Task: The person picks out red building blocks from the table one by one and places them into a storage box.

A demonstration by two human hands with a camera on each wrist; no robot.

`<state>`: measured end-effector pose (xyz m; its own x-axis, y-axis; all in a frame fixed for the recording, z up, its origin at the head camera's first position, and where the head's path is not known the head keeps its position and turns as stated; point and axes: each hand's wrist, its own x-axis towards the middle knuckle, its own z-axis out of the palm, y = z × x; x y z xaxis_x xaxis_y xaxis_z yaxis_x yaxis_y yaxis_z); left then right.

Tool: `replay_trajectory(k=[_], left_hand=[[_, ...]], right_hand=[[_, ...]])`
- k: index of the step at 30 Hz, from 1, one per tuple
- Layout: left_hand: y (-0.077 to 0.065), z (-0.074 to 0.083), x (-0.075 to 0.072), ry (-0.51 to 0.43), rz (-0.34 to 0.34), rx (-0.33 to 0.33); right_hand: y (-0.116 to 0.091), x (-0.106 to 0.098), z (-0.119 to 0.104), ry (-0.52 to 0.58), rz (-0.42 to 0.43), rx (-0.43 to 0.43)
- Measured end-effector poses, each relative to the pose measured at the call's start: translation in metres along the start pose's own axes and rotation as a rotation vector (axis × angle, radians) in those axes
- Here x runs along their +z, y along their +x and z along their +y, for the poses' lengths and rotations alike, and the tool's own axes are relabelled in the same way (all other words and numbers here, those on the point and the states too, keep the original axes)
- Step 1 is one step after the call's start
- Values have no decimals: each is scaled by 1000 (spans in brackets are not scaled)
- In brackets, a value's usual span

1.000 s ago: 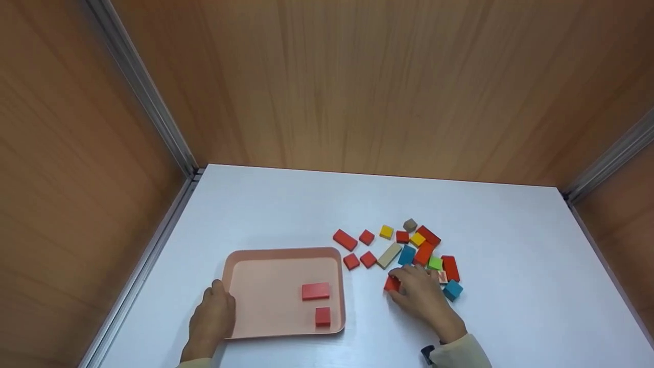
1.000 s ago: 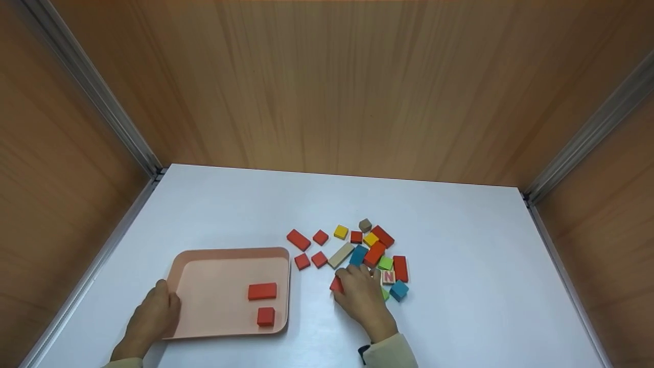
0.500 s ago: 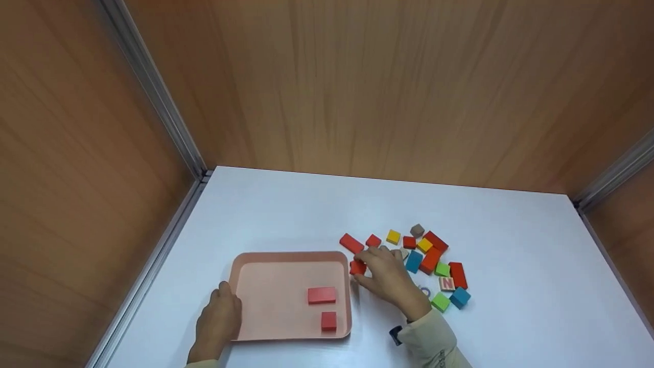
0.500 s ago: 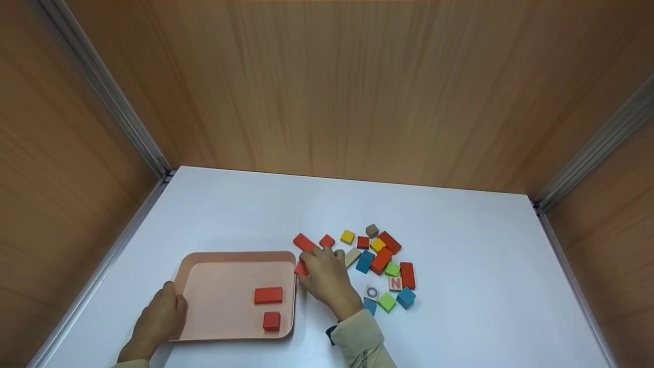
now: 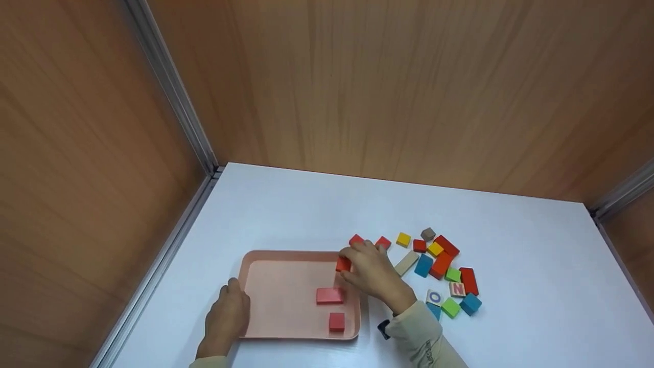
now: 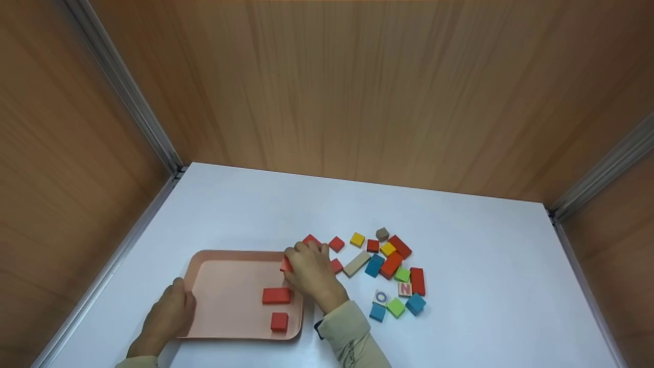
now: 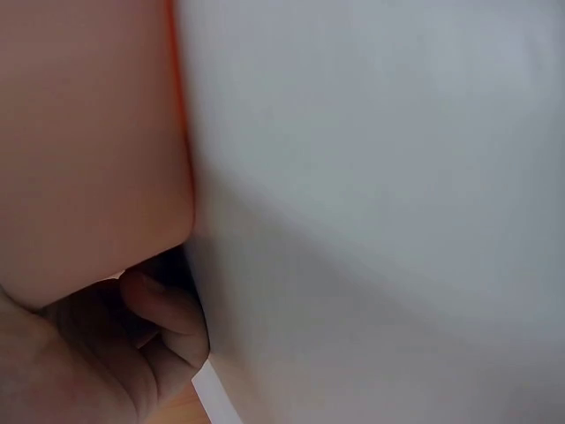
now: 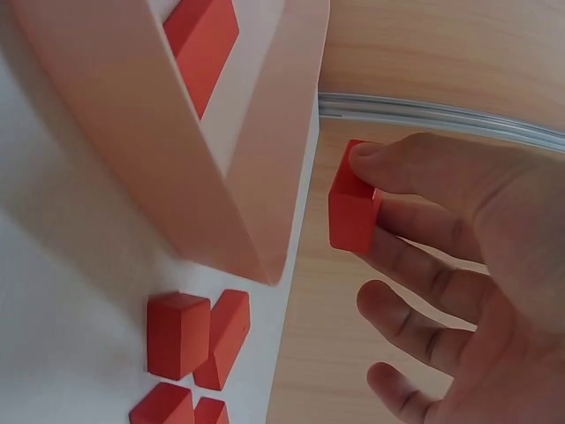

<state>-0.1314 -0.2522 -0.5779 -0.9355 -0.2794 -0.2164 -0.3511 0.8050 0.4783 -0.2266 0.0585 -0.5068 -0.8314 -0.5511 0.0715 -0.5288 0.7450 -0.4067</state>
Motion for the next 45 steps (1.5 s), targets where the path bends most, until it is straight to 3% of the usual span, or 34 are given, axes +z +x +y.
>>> replay_trajectory(k=[16,28,36,40,45], left_hand=[[-1,0,-1,-12,16,41],[0,-1,-1,-1,20,24],[1,1,1,-15,2,14],[1,0,1,-21,-3,-7],[2,0,1,-26,-3,5]], right_hand=[[13,32,5,-13,-69,-54],[14,46,9,-73,-79,-52],[14,46,7,-145,-88,-27],[13,42,7,-91,-81,-33],[10,33,9,-28,-11,-57]])
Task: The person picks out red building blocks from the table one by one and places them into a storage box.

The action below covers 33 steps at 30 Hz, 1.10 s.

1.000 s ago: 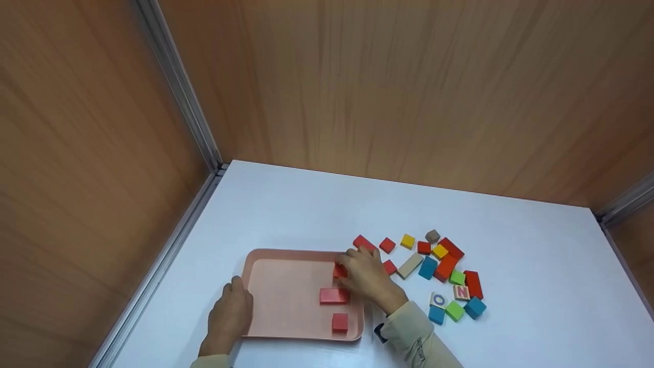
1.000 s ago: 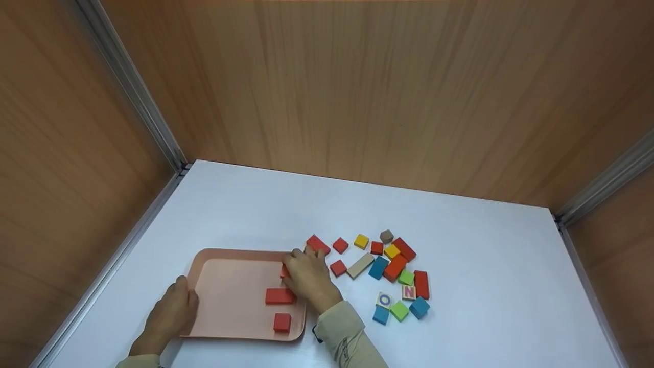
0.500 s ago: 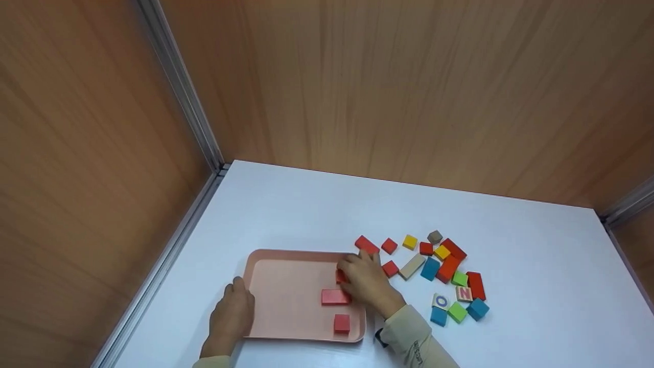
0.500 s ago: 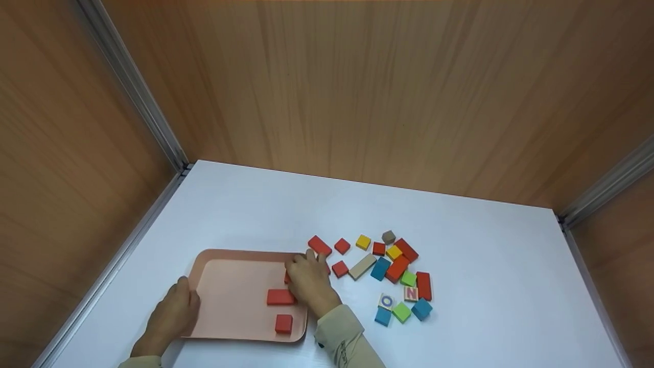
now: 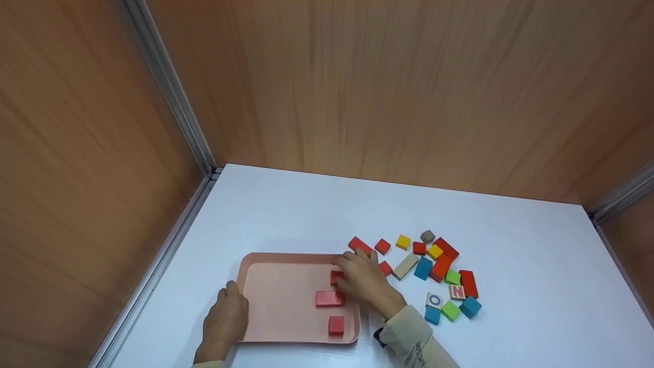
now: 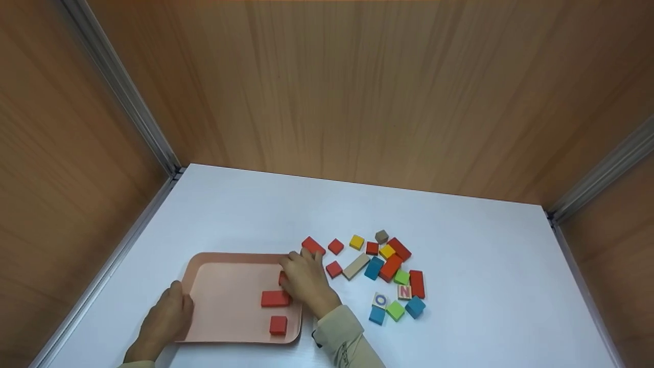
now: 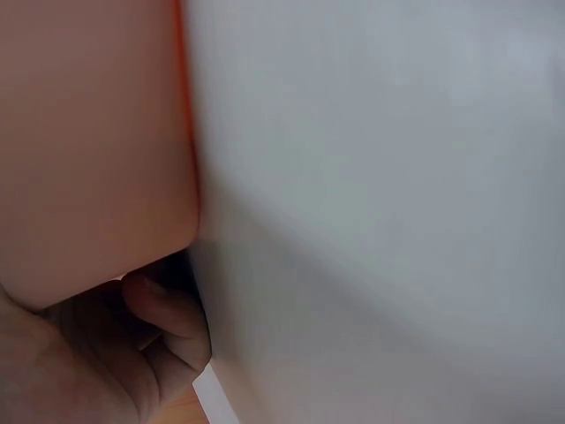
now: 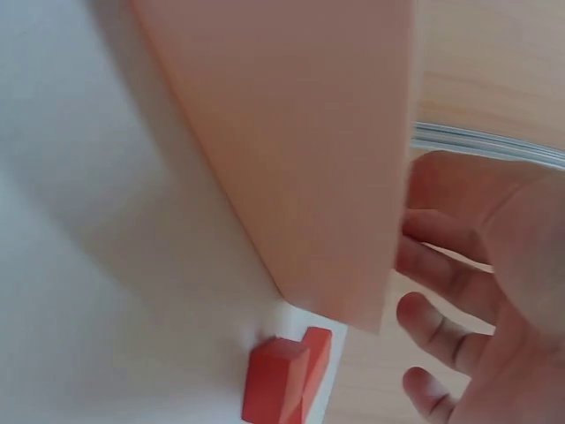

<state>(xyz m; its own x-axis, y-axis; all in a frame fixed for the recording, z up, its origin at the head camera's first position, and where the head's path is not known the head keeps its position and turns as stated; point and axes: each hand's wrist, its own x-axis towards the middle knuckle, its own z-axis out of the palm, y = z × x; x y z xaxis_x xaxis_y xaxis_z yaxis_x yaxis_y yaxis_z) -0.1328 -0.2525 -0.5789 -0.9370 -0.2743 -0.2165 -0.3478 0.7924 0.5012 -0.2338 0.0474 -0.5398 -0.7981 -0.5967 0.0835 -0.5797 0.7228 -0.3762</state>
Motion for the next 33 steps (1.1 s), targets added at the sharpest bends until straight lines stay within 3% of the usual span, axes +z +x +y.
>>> replay_trajectory(k=[8,14,20,33], left_hand=[[1,1,-1,-9,-18,-30],[0,2,-3,5,-22,-36],[0,1,-3,17,-11,1],[1,-8,-7,5,-24,-19]], right_hand=[[-14,-20,19,-16,137,-18],[-29,-31,44,-39,142,74],[-47,-38,68,-66,158,176],[-79,-50,116,-74,174,332]])
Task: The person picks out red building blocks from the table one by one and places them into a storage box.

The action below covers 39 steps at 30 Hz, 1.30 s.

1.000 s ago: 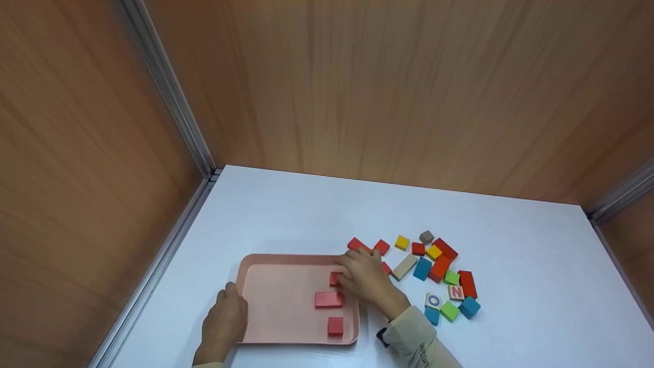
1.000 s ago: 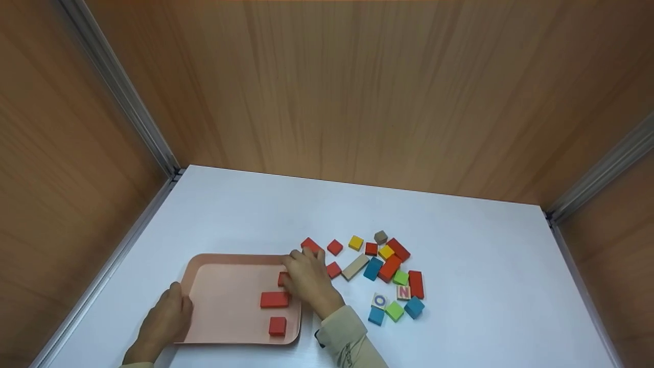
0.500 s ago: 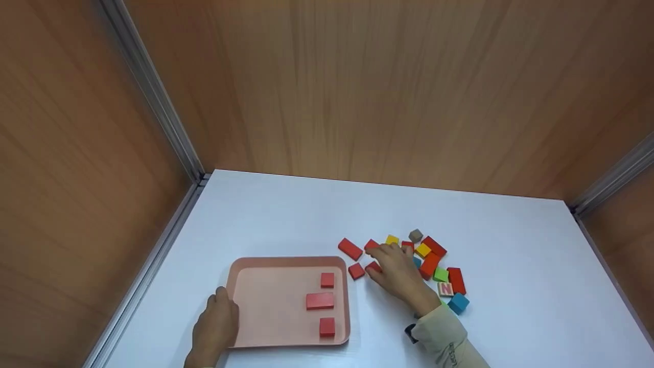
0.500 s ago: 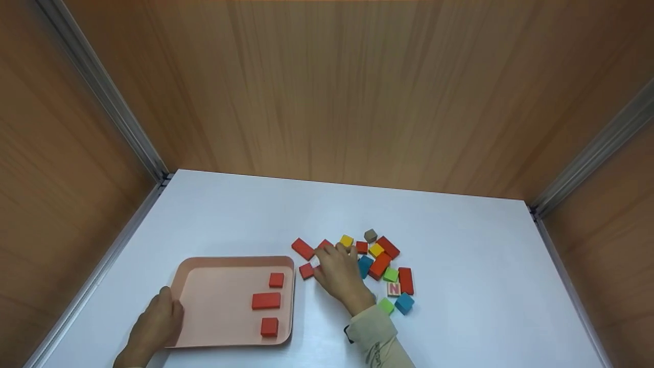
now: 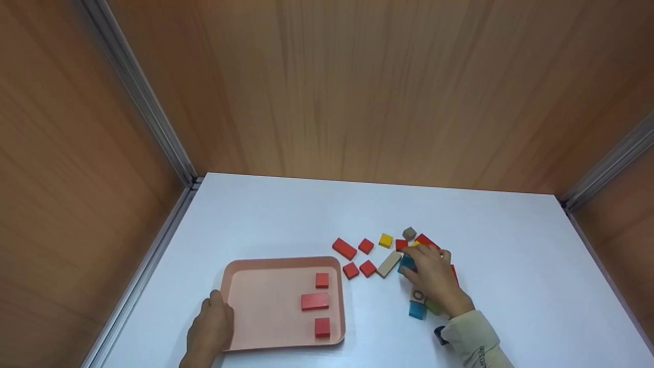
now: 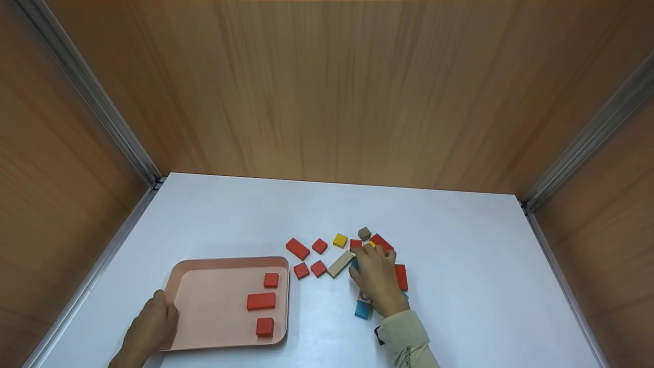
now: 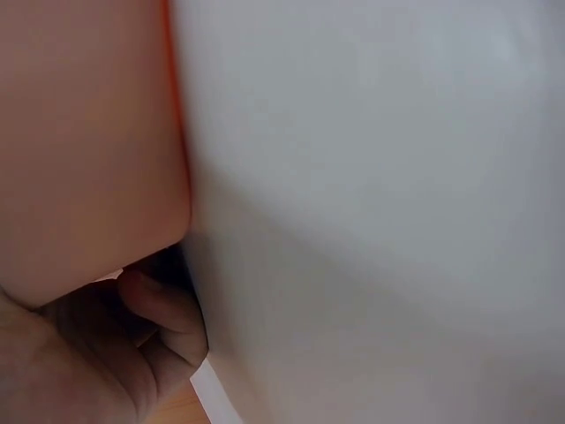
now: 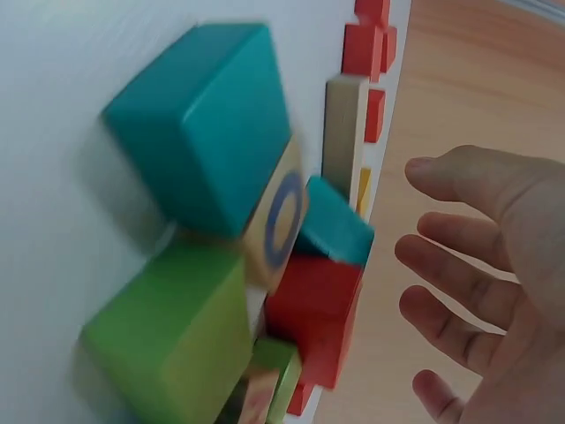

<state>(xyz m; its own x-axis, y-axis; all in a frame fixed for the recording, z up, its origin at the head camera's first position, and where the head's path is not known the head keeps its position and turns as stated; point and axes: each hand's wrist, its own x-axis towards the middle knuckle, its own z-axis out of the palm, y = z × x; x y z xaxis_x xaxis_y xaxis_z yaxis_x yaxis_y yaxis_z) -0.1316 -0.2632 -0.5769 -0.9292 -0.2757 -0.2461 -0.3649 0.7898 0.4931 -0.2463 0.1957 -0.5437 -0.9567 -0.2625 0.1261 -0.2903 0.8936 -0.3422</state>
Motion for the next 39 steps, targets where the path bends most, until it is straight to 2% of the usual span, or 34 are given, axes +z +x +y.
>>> replay_trajectory(k=[5,14,23,39], left_hand=[[0,-1,0,1,1,12],[0,0,-1,25,3,17],[1,-1,1,42,22,43],[1,-1,0,25,1,16]], right_hand=[[-4,-7,18,-11,0,53],[-6,-13,35,-2,-77,128],[-10,-9,38,-19,-86,115],[-12,-4,39,13,-40,113]])
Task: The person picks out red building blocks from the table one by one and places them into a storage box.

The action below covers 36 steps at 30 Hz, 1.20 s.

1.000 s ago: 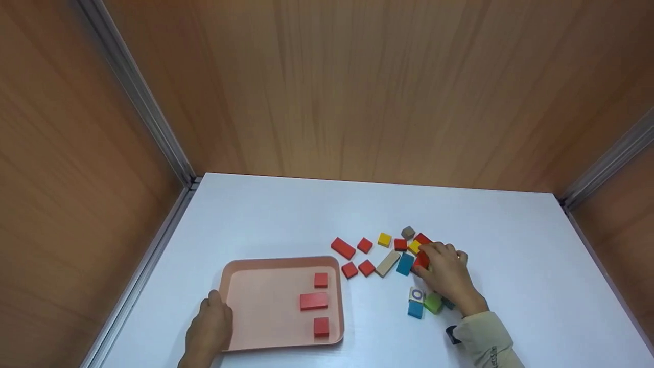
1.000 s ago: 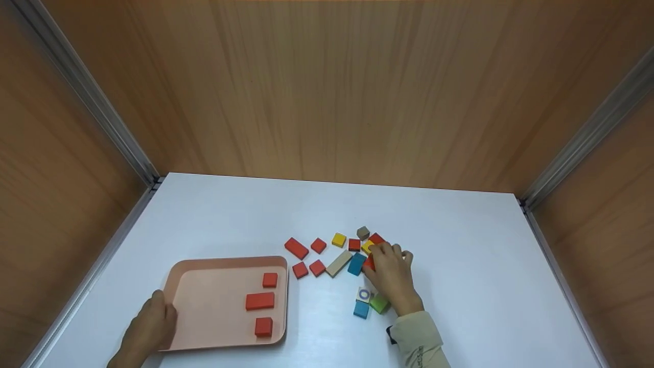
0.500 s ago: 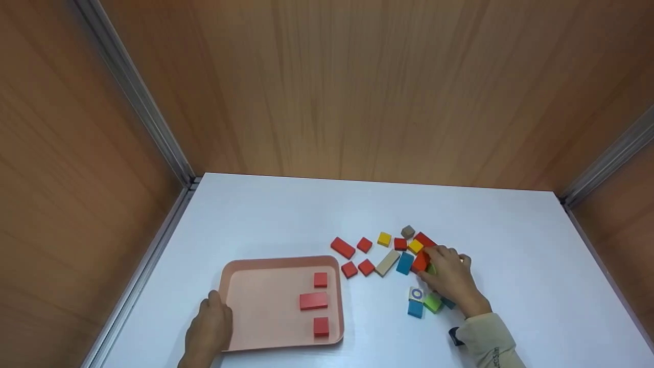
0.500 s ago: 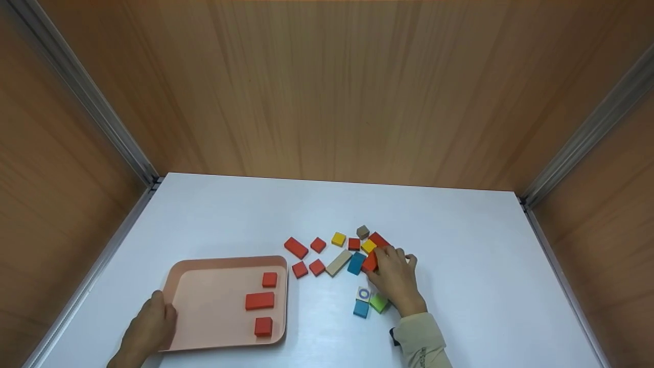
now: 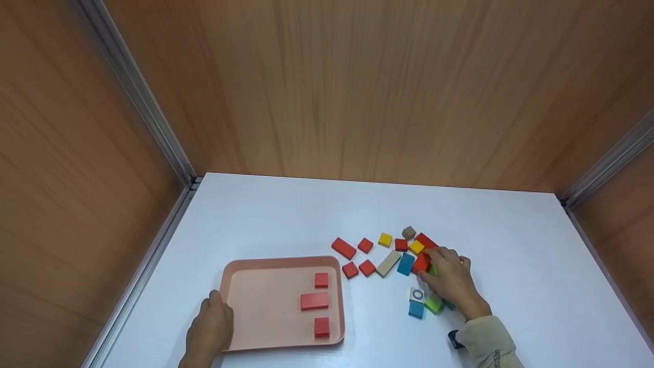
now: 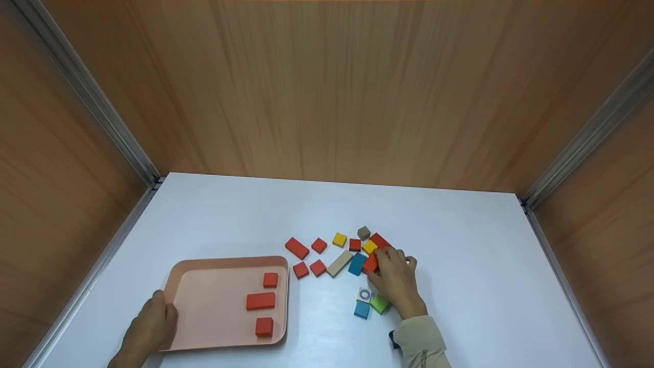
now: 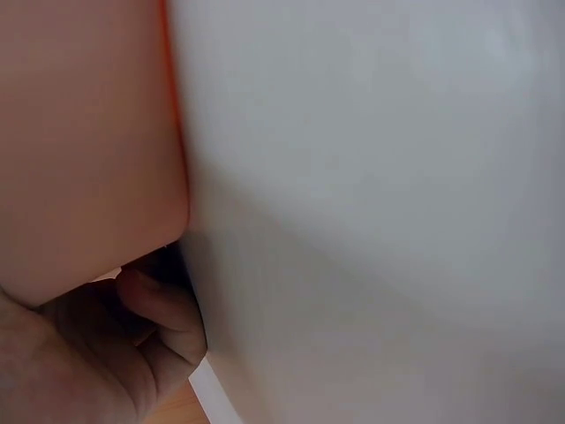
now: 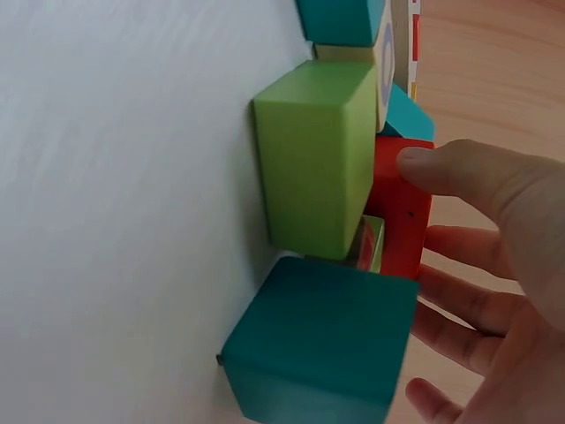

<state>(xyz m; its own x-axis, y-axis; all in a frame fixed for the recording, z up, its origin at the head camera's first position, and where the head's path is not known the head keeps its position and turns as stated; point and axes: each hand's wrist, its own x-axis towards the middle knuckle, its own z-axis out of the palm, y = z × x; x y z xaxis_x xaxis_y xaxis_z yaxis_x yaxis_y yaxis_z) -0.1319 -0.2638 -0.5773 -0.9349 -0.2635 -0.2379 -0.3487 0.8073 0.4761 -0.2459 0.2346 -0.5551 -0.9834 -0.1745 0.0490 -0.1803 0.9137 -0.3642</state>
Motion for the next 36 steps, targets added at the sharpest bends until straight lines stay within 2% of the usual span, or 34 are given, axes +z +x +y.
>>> replay_trajectory(k=[9,17,31,36], left_hand=[[-2,-1,3,23,51,24],[-2,0,2,13,43,-11],[0,8,5,-10,23,-43],[3,12,6,-16,12,-32]], right_hand=[[2,-9,-7,0,54,-28],[10,-15,-26,45,62,-32],[25,2,-107,123,94,-214],[28,8,-136,143,97,-324]])
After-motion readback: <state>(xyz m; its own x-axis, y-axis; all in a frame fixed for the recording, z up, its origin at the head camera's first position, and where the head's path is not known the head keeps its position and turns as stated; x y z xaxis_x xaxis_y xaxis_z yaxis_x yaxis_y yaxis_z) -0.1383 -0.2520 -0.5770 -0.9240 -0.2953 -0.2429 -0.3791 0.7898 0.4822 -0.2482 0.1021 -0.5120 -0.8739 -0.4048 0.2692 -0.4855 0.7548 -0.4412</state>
